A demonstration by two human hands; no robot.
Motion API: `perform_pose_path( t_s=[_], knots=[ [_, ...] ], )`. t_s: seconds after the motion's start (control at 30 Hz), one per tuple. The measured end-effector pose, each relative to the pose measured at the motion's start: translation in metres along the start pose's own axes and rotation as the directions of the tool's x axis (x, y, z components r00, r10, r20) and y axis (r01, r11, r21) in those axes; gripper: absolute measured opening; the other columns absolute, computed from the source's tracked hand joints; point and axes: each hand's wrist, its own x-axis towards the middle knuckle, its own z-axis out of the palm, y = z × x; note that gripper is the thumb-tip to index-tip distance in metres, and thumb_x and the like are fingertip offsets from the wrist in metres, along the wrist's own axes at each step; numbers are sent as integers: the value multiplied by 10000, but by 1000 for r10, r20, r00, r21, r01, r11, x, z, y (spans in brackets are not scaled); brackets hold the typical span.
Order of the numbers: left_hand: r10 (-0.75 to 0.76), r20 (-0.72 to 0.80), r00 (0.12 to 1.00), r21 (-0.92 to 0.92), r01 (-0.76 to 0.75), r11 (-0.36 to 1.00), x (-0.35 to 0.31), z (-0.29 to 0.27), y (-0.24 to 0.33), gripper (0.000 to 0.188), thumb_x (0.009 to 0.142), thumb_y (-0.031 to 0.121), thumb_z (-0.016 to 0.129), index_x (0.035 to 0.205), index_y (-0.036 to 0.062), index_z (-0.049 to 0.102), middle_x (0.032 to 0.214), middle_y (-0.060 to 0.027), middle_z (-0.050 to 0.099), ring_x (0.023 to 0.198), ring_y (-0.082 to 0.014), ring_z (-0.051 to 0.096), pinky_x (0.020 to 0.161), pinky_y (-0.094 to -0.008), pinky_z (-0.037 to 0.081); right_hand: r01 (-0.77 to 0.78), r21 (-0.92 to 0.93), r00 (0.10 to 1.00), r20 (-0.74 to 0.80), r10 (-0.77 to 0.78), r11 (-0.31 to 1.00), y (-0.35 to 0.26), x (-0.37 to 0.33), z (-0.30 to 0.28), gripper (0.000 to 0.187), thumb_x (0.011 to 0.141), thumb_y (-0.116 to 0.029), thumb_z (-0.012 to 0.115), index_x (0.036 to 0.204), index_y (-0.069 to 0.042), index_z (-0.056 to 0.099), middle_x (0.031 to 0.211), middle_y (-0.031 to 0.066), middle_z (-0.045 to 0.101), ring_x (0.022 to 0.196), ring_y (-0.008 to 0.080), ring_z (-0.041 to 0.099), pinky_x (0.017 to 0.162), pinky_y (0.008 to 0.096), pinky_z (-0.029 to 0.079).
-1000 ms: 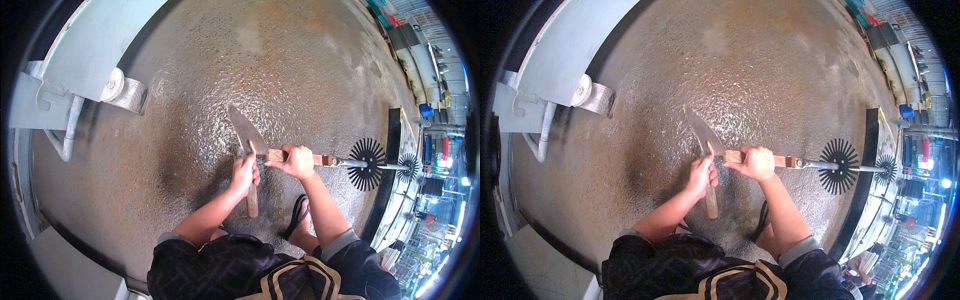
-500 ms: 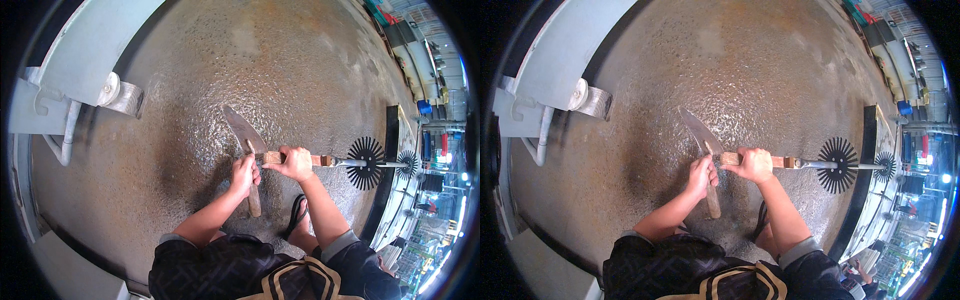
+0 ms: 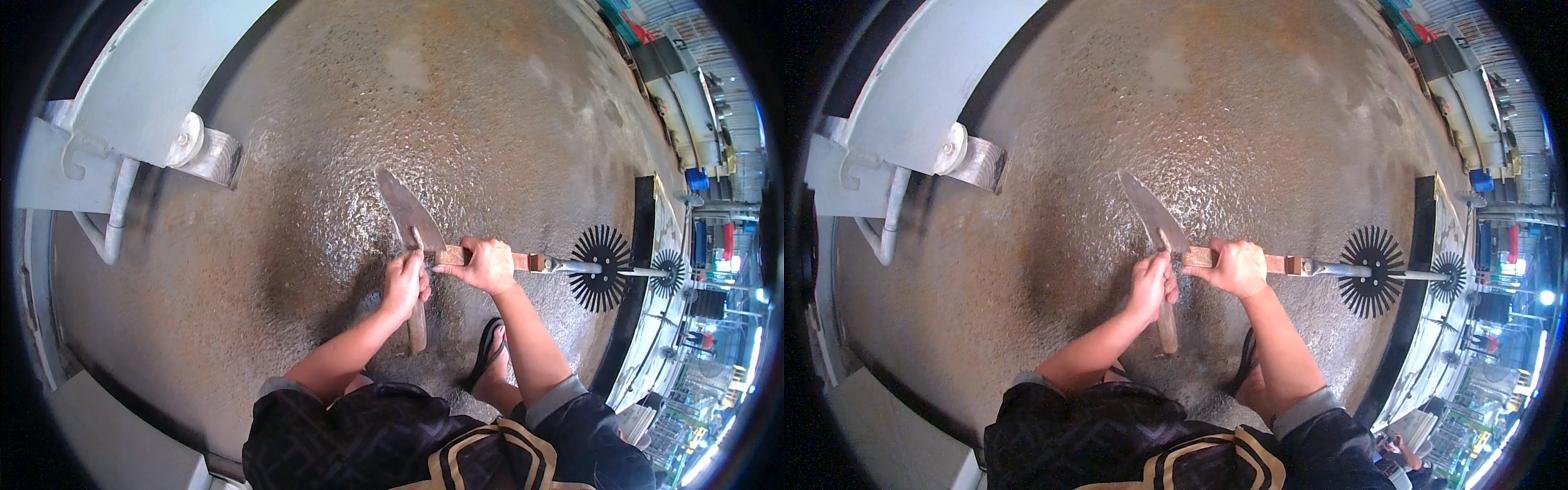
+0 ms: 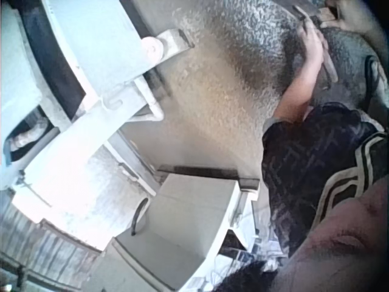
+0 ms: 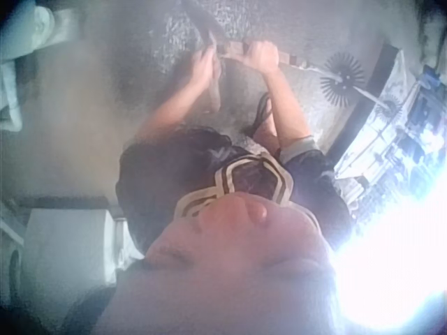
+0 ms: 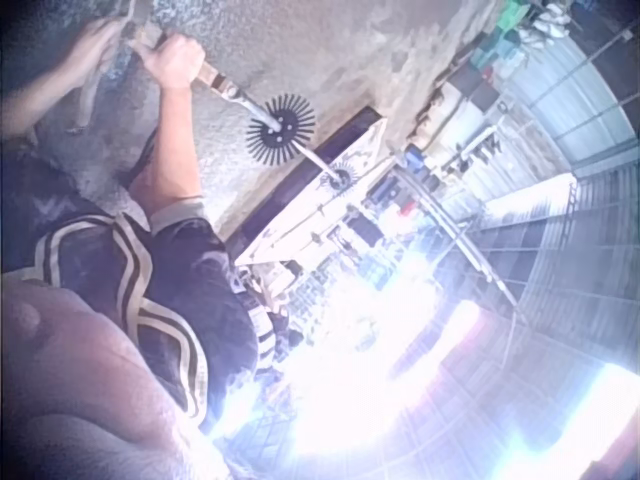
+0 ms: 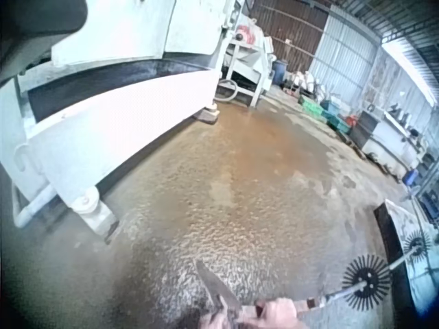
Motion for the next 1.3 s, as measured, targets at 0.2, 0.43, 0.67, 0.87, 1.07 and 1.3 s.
perform_pose_path(
  t_s=[0.2,0.43,0.67,0.87,1.07,1.3],
  knots=[
    [-59,-10,998,-45,58,997,1,14,-12,259,920,234,449,712,82,418,591,3,402,430,-96,394,339,-256,348,75,20,997,-36,-74,997,2,-9,6,580,596,-677,664,685,-104,648,563,121,607,561,294,636,551,395,514],
    [52,-18,998,-80,-54,995,3,10,1,306,921,273,466,675,103,402,540,1,375,386,-101,362,331,-263,331,20,23,1000,-13,-20,1000,-1,-2,-9,578,600,-664,670,661,-91,629,555,112,602,555,281,634,552,375,506],
    [11,23,1000,-23,-10,1000,-8,5,1,317,925,275,452,667,99,396,485,-9,370,368,-121,361,331,-272,322,36,11,998,-60,-36,999,-3,1,-7,570,596,-655,681,624,-89,612,525,100,585,543,278,629,536,373,500],
    [24,-1,1000,-56,-24,998,3,6,8,327,927,277,455,659,103,379,491,-12,371,361,-117,355,327,-271,311,28,17,998,-57,-27,999,-4,1,-5,592,594,-673,671,612,-85,602,528,98,587,548,281,629,538,376,504],
    [30,49,998,7,-30,1000,-8,4,7,308,931,261,452,678,96,392,516,-1,373,385,-103,366,330,-267,320,15,-4,999,-40,-15,1000,-5,0,-7,603,589,-688,660,640,-89,612,551,100,599,571,287,635,562,383,507],
    [28,80,996,45,-32,998,-14,6,13,304,929,256,454,684,86,397,504,-5,375,390,-107,375,333,-270,327,43,10,993,-109,-41,999,-2,2,-6,617,560,-687,688,624,-80,601,495,76,560,504,270,609,503,365,481]
  ],
)
